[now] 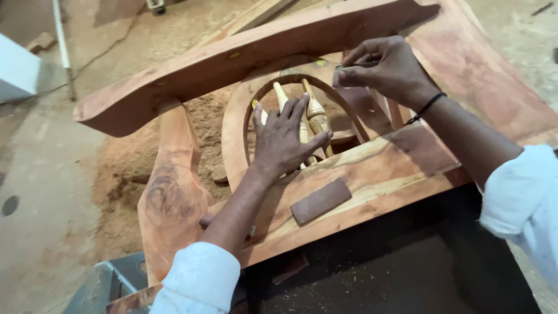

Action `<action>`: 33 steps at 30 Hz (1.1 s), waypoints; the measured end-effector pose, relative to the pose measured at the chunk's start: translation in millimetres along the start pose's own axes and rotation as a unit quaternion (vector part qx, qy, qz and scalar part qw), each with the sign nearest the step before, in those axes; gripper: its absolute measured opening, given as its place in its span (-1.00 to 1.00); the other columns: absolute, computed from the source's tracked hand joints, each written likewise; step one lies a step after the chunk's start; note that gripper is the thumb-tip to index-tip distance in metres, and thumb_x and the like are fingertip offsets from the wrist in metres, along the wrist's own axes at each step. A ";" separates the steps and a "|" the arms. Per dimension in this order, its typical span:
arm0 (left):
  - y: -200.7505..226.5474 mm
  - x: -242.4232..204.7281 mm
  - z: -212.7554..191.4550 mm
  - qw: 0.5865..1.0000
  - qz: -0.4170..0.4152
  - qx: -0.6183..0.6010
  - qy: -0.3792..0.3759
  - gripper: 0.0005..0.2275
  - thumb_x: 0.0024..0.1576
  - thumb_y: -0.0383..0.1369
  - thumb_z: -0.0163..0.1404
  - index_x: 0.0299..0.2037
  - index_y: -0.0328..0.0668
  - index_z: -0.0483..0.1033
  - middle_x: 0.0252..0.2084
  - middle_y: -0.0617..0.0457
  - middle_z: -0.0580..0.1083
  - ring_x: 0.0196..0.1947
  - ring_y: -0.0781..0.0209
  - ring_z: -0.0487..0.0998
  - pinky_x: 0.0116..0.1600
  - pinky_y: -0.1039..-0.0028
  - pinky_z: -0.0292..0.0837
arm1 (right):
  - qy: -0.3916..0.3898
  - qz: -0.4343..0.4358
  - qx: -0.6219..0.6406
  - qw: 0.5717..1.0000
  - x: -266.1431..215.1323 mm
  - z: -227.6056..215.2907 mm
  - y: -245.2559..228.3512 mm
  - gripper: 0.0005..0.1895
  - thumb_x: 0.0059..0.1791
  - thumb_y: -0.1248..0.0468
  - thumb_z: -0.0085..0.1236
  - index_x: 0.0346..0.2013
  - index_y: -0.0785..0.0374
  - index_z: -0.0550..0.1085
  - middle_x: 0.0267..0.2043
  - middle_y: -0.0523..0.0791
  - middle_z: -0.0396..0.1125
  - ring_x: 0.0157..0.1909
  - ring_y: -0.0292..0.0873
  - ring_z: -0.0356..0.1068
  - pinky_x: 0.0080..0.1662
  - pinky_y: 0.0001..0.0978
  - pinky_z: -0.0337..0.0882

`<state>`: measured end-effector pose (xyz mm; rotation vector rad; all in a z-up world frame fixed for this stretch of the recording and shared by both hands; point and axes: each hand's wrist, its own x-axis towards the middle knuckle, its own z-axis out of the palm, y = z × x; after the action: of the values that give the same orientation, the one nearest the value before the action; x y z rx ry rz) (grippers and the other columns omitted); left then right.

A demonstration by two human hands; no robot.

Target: The person fits decorative wooden spindles into a curved frame and sands the joinery using a sandpaper block.

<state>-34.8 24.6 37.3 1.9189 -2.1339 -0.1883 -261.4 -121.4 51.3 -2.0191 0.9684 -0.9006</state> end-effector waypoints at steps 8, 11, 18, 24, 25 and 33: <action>12.6 51.0 36.5 0.992 -0.126 0.019 0.006 -0.15 0.10 0.20 -0.10 0.50 -0.08 -0.09 0.36 -0.11 0.32 0.28 -0.44 0.30 0.37 -0.46 -0.51 | 0.036 -0.083 -0.112 0.990 -1.7 10.0 12.7 -0.56 -0.10 0.04 0.46 -0.06 0.24 0.62 -0.26 0.00 0.53 -0.21 -0.10 0.57 -0.14 -0.26 0.56; 2.2 48.4 53.4 0.996 -0.072 -0.008 0.051 -0.24 0.23 0.13 -0.12 0.53 -0.13 -0.05 0.38 -0.16 0.35 0.37 -0.46 0.27 0.45 -0.28 -0.30 | 0.037 -0.169 -0.128 0.976 -11.4 6.3 5.0 -0.63 -0.07 0.16 0.40 -0.03 0.24 0.63 -0.24 0.01 0.53 -0.22 -0.06 0.57 -0.13 -0.22 0.55; 9.8 23.7 34.9 0.947 0.044 -0.250 0.199 -0.29 0.20 -0.25 0.23 0.46 -0.32 0.09 0.35 -0.39 0.34 0.37 -0.16 0.37 0.39 0.09 0.33 | -0.076 -0.210 0.034 0.974 -12.3 18.6 -7.5 -0.77 -0.02 0.25 0.32 -0.10 0.25 0.62 -0.19 -0.05 0.56 -0.21 -0.18 0.58 -0.13 -0.32 0.59; 40.9 20.7 -10.7 0.871 0.009 -0.472 0.136 -0.66 0.18 -0.40 0.21 0.14 -0.33 0.51 -0.08 -0.01 0.64 -0.13 0.30 0.67 -0.07 0.54 0.66 | -0.093 -0.086 0.093 0.988 -2.6 11.6 -8.9 -0.77 0.14 0.14 0.17 -0.18 0.24 0.63 -0.42 -0.03 0.45 -0.41 -0.18 0.42 -0.33 -0.29 0.40; 42.7 18.0 -15.8 0.893 -0.024 -0.424 0.149 -0.70 0.16 -0.40 0.21 0.06 -0.31 0.53 -0.15 0.00 0.64 -0.19 0.31 0.67 -0.12 0.54 0.64 | -0.065 -0.081 0.042 0.994 -1.1 10.2 -8.1 -0.70 0.18 0.10 0.17 -0.23 0.27 0.63 -0.50 0.03 0.39 -0.47 -0.10 0.37 -0.38 -0.22 0.31; 24.2 -27.7 -29.5 0.985 -0.009 -0.121 0.124 -0.92 0.11 -0.54 0.04 -0.33 -0.28 0.38 -0.24 -0.09 0.46 -0.38 0.14 0.55 -0.34 0.40 0.59 | 0.037 -0.139 -0.105 0.984 3.4 10.8 13.1 -0.57 0.17 -0.06 0.11 -0.21 0.26 0.62 -0.39 0.02 0.47 -0.36 0.01 0.48 -0.30 -0.10 0.39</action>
<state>-47.2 57.2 69.1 1.7248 -1.8422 -0.1915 -255.4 -127.1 36.1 -2.3566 0.8647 -1.0657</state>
